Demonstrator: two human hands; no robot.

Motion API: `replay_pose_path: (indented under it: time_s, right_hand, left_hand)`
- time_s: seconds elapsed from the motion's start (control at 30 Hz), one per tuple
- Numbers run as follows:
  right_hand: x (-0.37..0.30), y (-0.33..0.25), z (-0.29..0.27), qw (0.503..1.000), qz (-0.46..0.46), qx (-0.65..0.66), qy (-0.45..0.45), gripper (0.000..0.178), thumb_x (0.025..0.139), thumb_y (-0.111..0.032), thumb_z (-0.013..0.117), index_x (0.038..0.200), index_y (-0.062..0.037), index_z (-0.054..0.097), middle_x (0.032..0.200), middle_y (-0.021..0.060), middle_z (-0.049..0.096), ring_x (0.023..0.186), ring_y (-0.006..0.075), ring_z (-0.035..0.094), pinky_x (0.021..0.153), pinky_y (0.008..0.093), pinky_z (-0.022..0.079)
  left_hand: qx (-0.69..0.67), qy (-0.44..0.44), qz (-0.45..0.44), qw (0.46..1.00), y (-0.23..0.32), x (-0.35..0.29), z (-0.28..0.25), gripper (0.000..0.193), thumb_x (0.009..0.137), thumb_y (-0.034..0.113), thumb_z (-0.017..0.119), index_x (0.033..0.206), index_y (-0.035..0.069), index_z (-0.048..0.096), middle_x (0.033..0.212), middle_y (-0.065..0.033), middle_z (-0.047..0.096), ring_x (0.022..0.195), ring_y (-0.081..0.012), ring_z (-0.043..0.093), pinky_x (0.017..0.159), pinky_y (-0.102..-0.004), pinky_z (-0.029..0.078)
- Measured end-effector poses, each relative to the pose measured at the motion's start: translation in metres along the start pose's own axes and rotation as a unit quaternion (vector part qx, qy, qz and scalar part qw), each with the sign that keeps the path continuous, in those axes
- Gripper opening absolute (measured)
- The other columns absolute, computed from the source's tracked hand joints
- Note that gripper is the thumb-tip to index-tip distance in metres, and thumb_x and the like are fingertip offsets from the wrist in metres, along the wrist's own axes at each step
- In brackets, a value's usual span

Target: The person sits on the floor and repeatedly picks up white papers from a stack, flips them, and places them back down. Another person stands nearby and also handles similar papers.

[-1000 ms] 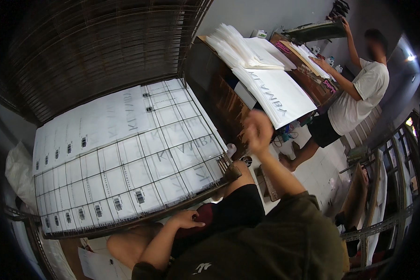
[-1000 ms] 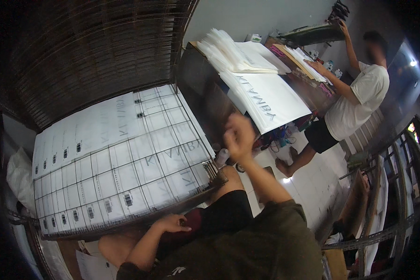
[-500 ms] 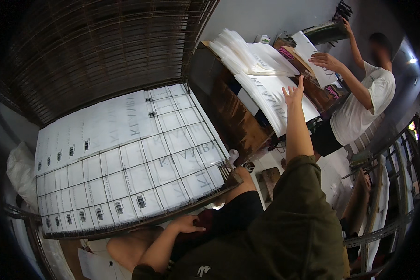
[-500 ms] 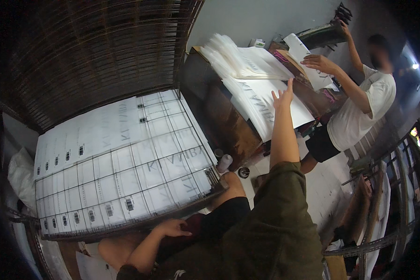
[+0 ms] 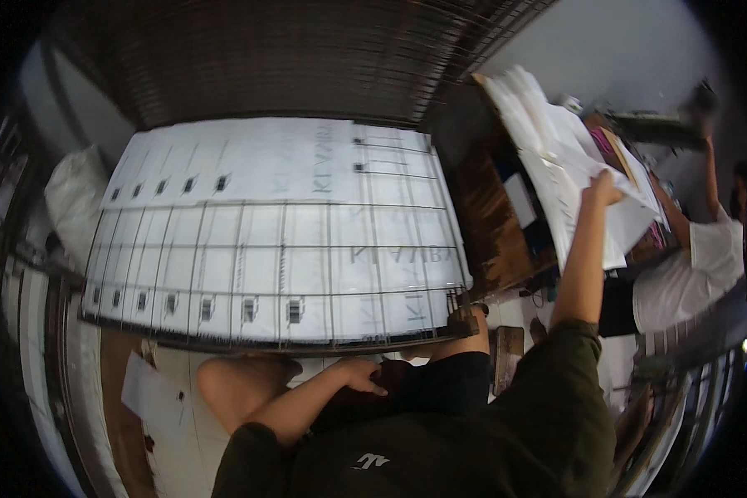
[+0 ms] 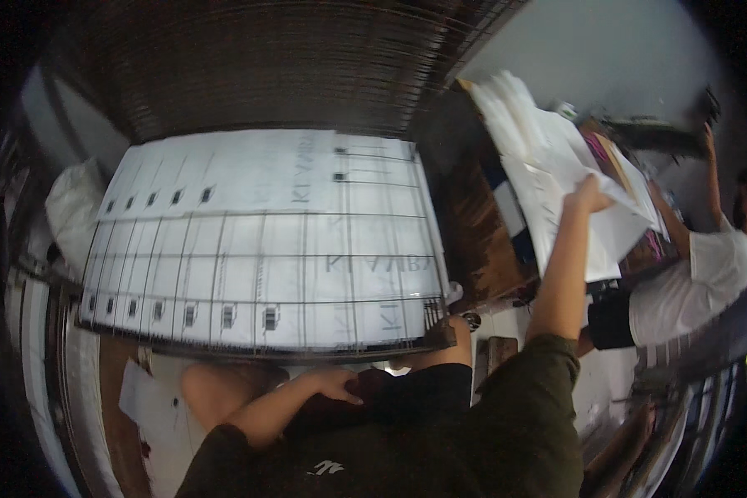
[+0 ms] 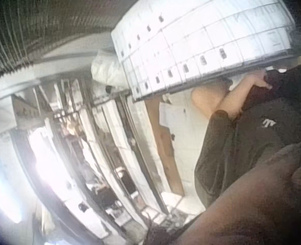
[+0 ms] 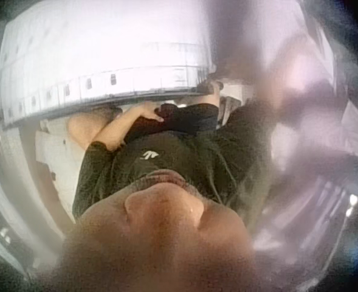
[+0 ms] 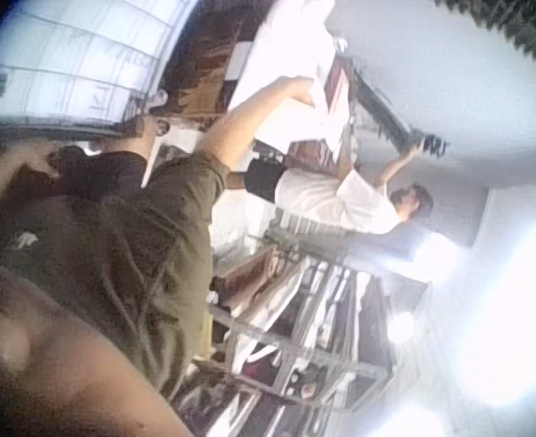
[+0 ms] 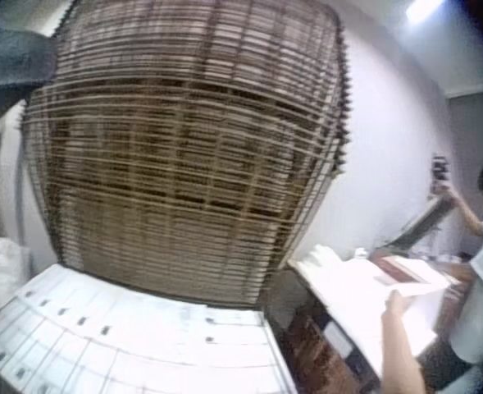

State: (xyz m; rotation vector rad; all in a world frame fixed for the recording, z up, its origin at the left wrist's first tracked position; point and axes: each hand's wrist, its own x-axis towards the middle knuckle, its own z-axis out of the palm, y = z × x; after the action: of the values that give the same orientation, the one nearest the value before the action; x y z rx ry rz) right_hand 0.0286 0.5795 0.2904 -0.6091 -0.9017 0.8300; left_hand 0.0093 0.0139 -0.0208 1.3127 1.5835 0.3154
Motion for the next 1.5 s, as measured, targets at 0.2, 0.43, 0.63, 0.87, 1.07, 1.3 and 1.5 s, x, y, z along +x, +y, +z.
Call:
replay_pose_path:
  time_s: [0.2, 0.43, 0.63, 0.87, 1.07, 1.3, 1.5]
  right_hand:
    - [-0.087, -0.165, 0.074, 0.952, -0.133, -0.027, -0.276, 0.065, 0.073, 0.007, 0.059, 0.131, 0.0007, 0.030, 0.110, 0.0142, 0.052, 0.091, 0.0174, 0.055, 0.078, 0.0287, 0.047]
    - [-0.212, -0.282, 0.124, 0.685, -0.026, -0.079, -0.724, 0.048, 0.079, 0.005, 0.054, 0.126, -0.0016, 0.046, 0.101, 0.0102, 0.061, 0.078, 0.0124, 0.062, 0.070, 0.0198, 0.050]
    - [-0.271, -0.317, 0.134, 0.519, -0.118, -0.094, -0.841, 0.042, 0.076, 0.007, 0.050, 0.116, -0.0019, 0.057, 0.101, 0.0113, 0.064, 0.076, 0.0113, 0.064, 0.068, 0.0193, 0.052]
    - [-0.302, -0.322, 0.153, 0.463, -0.016, -0.021, -0.886, 0.063, 0.059, 0.004, 0.045, 0.121, 0.0036, 0.054, 0.115, 0.0150, 0.059, 0.093, 0.0182, 0.063, 0.085, 0.0278, 0.051]
    - [-0.279, -0.175, 0.171, 0.601, 0.110, 0.022, -0.792, 0.072, 0.058, 0.002, 0.045, 0.130, 0.0047, 0.044, 0.136, 0.0152, 0.043, 0.123, 0.0182, 0.044, 0.104, 0.0302, 0.035]
    - [-0.324, 0.045, 0.114, 0.683, 0.317, 0.026, -0.658, 0.070, 0.066, 0.014, 0.036, 0.135, 0.0068, 0.035, 0.143, 0.0165, 0.033, 0.129, 0.0211, 0.036, 0.101, 0.0283, 0.035]
    - [-0.349, 0.154, 0.092, 0.688, 0.353, -0.069, -0.630, 0.069, 0.069, 0.014, 0.040, 0.137, 0.0073, 0.032, 0.145, 0.0180, 0.029, 0.118, 0.0212, 0.043, 0.085, 0.0233, 0.040]
  left_hand:
    - [-0.004, 0.028, 0.006, 1.000, -0.003, -0.001, 0.008, 0.073, 0.067, 0.065, 0.065, 0.106, 0.004, 0.060, 0.104, -0.0180, 0.062, 0.099, -0.0332, 0.058, 0.083, -0.0410, 0.046]
    - [0.003, 0.026, -0.013, 1.000, 0.004, -0.011, 0.002, 0.071, 0.066, 0.062, 0.066, 0.110, 0.006, 0.061, 0.111, -0.0164, 0.061, 0.106, -0.0309, 0.057, 0.087, -0.0400, 0.045]
    - [0.012, -0.012, 0.001, 1.000, 0.007, -0.004, -0.006, 0.075, 0.065, 0.061, 0.067, 0.117, 0.008, 0.059, 0.116, -0.0158, 0.060, 0.111, -0.0298, 0.055, 0.093, -0.0378, 0.042]
    - [0.030, -0.006, -0.024, 0.999, 0.013, -0.013, -0.012, 0.077, 0.063, 0.062, 0.068, 0.116, 0.007, 0.059, 0.118, -0.0173, 0.058, 0.112, -0.0321, 0.053, 0.095, -0.0383, 0.041]
    - [0.060, 0.064, 0.017, 0.996, 0.021, -0.037, -0.017, 0.070, 0.064, 0.061, 0.066, 0.111, 0.008, 0.062, 0.107, -0.0162, 0.064, 0.103, -0.0316, 0.059, 0.088, -0.0406, 0.045]
    - [0.070, 0.016, 0.011, 0.997, 0.019, -0.024, -0.018, 0.069, 0.065, 0.059, 0.067, 0.117, 0.013, 0.059, 0.112, -0.0156, 0.061, 0.104, -0.0318, 0.058, 0.088, -0.0409, 0.045]
    - [0.077, 0.044, 0.035, 0.995, 0.006, -0.002, -0.006, 0.072, 0.066, 0.059, 0.066, 0.122, 0.016, 0.055, 0.114, -0.0141, 0.061, 0.105, -0.0324, 0.058, 0.087, -0.0417, 0.045]
